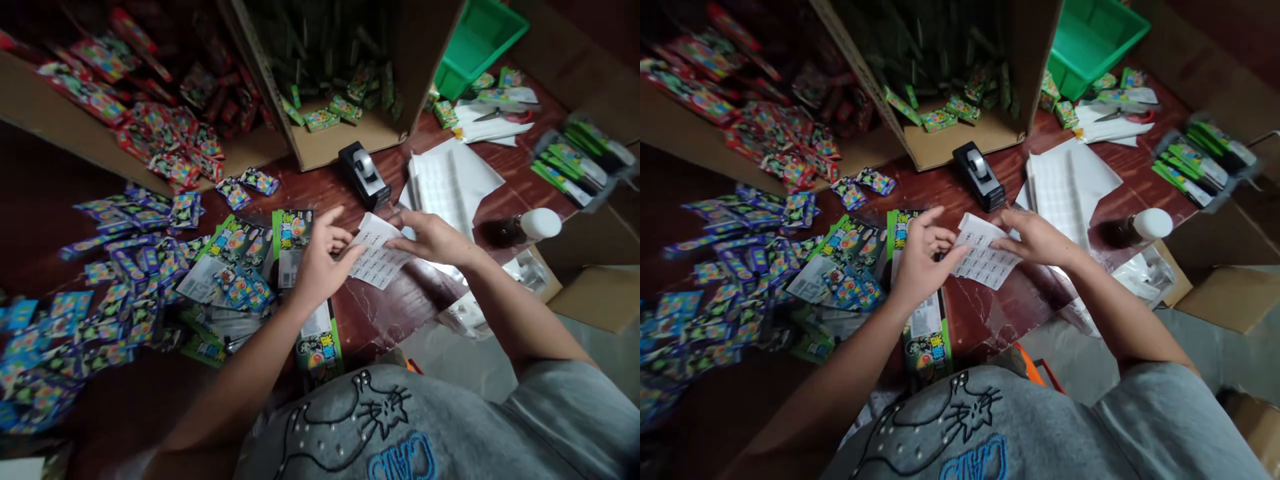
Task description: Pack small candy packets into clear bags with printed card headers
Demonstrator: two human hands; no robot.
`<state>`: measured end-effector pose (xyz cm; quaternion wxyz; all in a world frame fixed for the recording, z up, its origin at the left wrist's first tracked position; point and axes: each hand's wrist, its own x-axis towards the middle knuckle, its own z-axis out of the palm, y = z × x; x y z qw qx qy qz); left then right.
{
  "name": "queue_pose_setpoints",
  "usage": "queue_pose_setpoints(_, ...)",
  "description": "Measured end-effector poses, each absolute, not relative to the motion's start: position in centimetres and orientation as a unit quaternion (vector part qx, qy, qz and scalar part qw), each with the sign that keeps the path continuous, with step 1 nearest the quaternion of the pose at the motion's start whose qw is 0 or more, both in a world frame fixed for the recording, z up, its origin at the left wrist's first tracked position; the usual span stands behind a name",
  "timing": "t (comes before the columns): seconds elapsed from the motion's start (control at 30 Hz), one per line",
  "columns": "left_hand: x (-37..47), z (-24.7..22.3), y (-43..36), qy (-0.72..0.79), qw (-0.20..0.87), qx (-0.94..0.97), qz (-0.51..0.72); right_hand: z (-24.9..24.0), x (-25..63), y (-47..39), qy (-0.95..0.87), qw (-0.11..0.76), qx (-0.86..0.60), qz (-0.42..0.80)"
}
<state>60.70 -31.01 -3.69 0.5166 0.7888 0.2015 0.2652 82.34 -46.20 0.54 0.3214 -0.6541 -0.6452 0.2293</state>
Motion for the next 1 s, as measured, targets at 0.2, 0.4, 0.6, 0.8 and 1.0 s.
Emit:
queue_pose_setpoints(0.2, 60.9, -1.9, -31.0, 0.121, 0.554, 0.798, 0.203, 0.1, 81.7, -47.6, -0.627, 0.337, -0.601, 0.362)
queue_pose_setpoints(0.4, 59.2, -2.6, -32.0, 0.289, 0.626, 0.685, 0.238, -2.1, 79.0, -48.6, -0.414, 0.566, -0.618, 0.356)
queue_pose_setpoints(0.6, 57.4, -3.4, -32.8, 0.309, 0.629, 0.678, 0.223, -2.4, 77.2, -49.7, -0.344, 0.584, -0.606, 0.416)
queue_pose_setpoints(0.8, 57.3, -3.8, -33.6, 0.311, 0.630, 0.677, 0.219, -3.5, 75.9, -50.0, -0.306, 0.616, -0.619, 0.380)
queue_pose_setpoints(1.0, 56.1, -5.2, -33.7, 0.358, 0.614, 0.667, 0.225, -3.1, 76.8, -50.8, -0.340, 0.539, -0.654, 0.407)
